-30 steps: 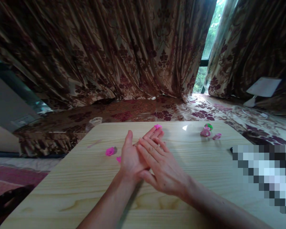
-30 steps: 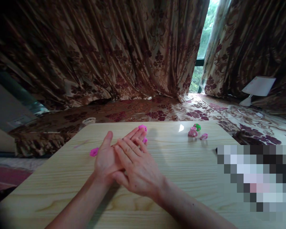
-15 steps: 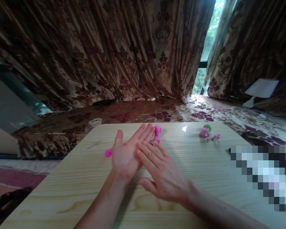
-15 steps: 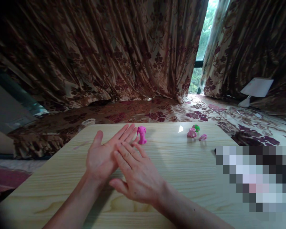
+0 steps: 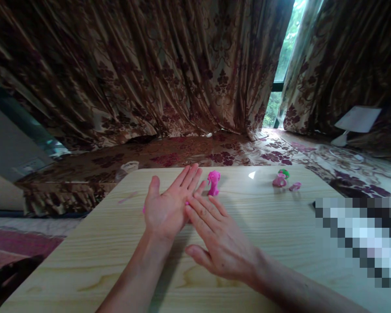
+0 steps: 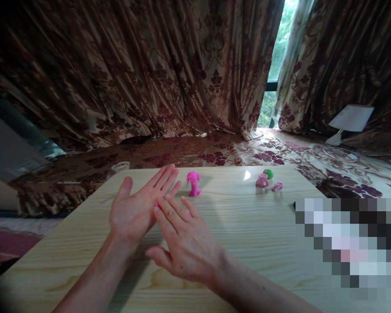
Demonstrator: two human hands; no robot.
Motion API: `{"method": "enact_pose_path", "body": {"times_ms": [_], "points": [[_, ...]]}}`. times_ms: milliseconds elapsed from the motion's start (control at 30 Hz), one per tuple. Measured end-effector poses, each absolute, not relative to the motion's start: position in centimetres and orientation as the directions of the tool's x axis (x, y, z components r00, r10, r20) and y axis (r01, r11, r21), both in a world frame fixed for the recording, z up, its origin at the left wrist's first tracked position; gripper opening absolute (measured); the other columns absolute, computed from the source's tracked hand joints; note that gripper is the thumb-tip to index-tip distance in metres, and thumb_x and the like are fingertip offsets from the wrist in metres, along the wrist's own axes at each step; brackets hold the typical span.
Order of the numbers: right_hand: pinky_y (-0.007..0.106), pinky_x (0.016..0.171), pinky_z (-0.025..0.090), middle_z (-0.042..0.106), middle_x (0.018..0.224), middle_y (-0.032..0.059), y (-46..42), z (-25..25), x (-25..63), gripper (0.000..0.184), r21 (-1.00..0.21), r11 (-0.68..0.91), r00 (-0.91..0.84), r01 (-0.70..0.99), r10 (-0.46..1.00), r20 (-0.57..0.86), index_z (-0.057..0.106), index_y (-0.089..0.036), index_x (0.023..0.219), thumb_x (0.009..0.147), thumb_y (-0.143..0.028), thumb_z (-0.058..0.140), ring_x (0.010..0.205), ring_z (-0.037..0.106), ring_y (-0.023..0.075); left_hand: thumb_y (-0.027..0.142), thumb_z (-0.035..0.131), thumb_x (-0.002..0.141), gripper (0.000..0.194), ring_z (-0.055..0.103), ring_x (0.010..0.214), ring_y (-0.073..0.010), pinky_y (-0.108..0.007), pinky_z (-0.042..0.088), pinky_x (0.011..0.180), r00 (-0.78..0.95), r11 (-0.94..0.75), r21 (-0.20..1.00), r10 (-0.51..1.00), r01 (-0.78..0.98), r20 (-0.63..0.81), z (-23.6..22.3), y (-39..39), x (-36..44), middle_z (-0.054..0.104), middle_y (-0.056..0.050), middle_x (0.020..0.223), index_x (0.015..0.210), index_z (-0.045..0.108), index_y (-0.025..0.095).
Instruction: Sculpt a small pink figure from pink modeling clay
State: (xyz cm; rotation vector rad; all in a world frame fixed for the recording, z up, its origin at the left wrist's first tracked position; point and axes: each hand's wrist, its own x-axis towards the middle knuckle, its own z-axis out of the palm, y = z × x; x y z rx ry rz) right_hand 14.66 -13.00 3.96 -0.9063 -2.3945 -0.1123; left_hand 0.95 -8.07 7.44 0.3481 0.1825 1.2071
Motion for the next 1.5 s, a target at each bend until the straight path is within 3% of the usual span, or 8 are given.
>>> {"method": "enact_pose_path", "body": {"times_ms": [100, 200, 433, 567, 800, 1033, 1300, 1500], "points": [[0.047, 0.112, 0.017, 0.029, 0.145, 0.0136, -12.7, 4.1, 14.2, 0.063, -0.106, 0.786, -0.629, 0.609, 0.561, 0.538, 0.034, -0.007, 0.136, 0.089, -0.05, 0.035, 0.136, 0.017, 0.0232, 0.051, 0.031, 0.086, 0.065, 0.036, 0.129, -0.0275, -0.049, 0.026, 0.107, 0.423, 0.389, 0.387, 0.906, -0.836, 0.003, 6.9, -8.2, 1.6, 0.038, -0.017, 0.14, 0.137, 0.03, 0.012], [0.047, 0.112, 0.016, 0.03, 0.144, 0.0138, -12.2, 4.2, 14.4, 0.063, -0.142, 0.714, -0.544, 0.686, 0.632, 0.552, 0.033, -0.008, 0.136, 0.089, -0.05, 0.036, 0.136, 0.019, 0.0235, 0.052, 0.03, 0.086, 0.068, 0.033, 0.131, -0.0279, -0.046, 0.027, 0.107, 0.506, 0.476, 0.391, 0.862, -0.788, -0.03, 6.7, -8.4, 2.0, 0.037, -0.018, 0.14, 0.138, 0.029, 0.009], [0.044, 0.113, 0.014, 0.026, 0.146, 0.0113, -12.8, 4.4, 14.2, 0.059, -0.098, 0.779, -0.628, 0.619, 0.566, 0.534, 0.035, -0.008, 0.135, 0.091, -0.047, 0.033, 0.137, 0.015, 0.0213, 0.053, 0.028, 0.087, 0.068, 0.036, 0.129, -0.0258, -0.045, 0.027, 0.107, 0.442, 0.38, 0.403, 0.894, -0.833, 0.071, 7.1, -8.3, 0.9, 0.039, -0.015, 0.14, 0.139, 0.026, 0.011], [0.047, 0.112, 0.015, 0.033, 0.143, 0.0114, -12.4, 4.8, 14.5, 0.057, -0.139, 0.736, -0.555, 0.663, 0.607, 0.569, 0.037, -0.01, 0.134, 0.089, -0.045, 0.04, 0.135, 0.02, 0.0234, 0.052, 0.027, 0.088, 0.067, 0.037, 0.128, -0.0263, -0.042, 0.029, 0.107, 0.53, 0.476, 0.416, 0.848, -0.775, 0.018, 6.6, -8.5, 1.8, 0.041, -0.017, 0.138, 0.137, 0.03, 0.007], [0.043, 0.106, 0.028, 0.056, 0.121, 0.0079, -11.4, 5.2, 16.5, 0.028, -0.259, 0.705, -0.378, 0.66, 0.611, 0.696, 0.055, -0.016, 0.113, 0.089, -0.022, 0.042, 0.119, 0.041, 0.0209, 0.05, 0.031, 0.088, 0.063, 0.042, 0.125, -0.024, -0.035, 0.04, 0.097, 0.573, 0.519, 0.395, 0.819, -0.758, 0.022, 6.9, -8.9, 2.0, 0.042, -0.016, 0.137, 0.135, 0.034, 0.009], [0.039, 0.085, 0.042, 0.06, 0.096, 0.0058, -10.4, 4.7, 17.4, 0.014, -0.364, 0.653, -0.229, 0.664, 0.641, 0.732, 0.063, -0.021, 0.09, 0.08, -0.015, 0.054, 0.096, 0.05, 0.0214, 0.051, 0.03, 0.088, 0.062, 0.05, 0.116, -0.0234, -0.032, 0.046, 0.087, 0.559, 0.489, 0.46, 0.829, -0.742, 0.021, 6.9, -9.0, 2.3, 0.04, -0.016, 0.138, 0.133, 0.038, 0.009], [0.039, 0.084, 0.04, 0.06, 0.095, 0.004, -10.3, 4.7, 17.6, 0.013, -0.326, 0.67, -0.299, 0.668, 0.642, 0.706, 0.066, -0.024, 0.09, 0.08, -0.023, 0.059, 0.094, 0.05, 0.021, 0.056, 0.03, 0.086, 0.065, 0.035, 0.129, -0.0229, -0.032, 0.036, 0.099, 0.559, 0.461, 0.537, 0.828, -0.706, 0.025, 7.2, -9.1, 2.5, 0.037, -0.012, 0.141, 0.134, 0.036, 0.013], [0.038, 0.083, 0.039, 0.061, 0.094, 0.0037, -10.3, 4.6, 17.5, 0.01, -0.327, 0.646, -0.271, 0.69, 0.649, 0.711, 0.066, -0.023, 0.087, 0.08, -0.025, 0.06, 0.093, 0.051, 0.021, 0.06, 0.03, 0.084, 0.067, 0.037, 0.128, -0.0224, -0.032, 0.03, 0.104, 0.543, 0.405, 0.615, 0.839, -0.677, 0.045, 7.7, -9.6, 2.9, 0.042, -0.011, 0.138, 0.133, 0.039, 0.015]]}}
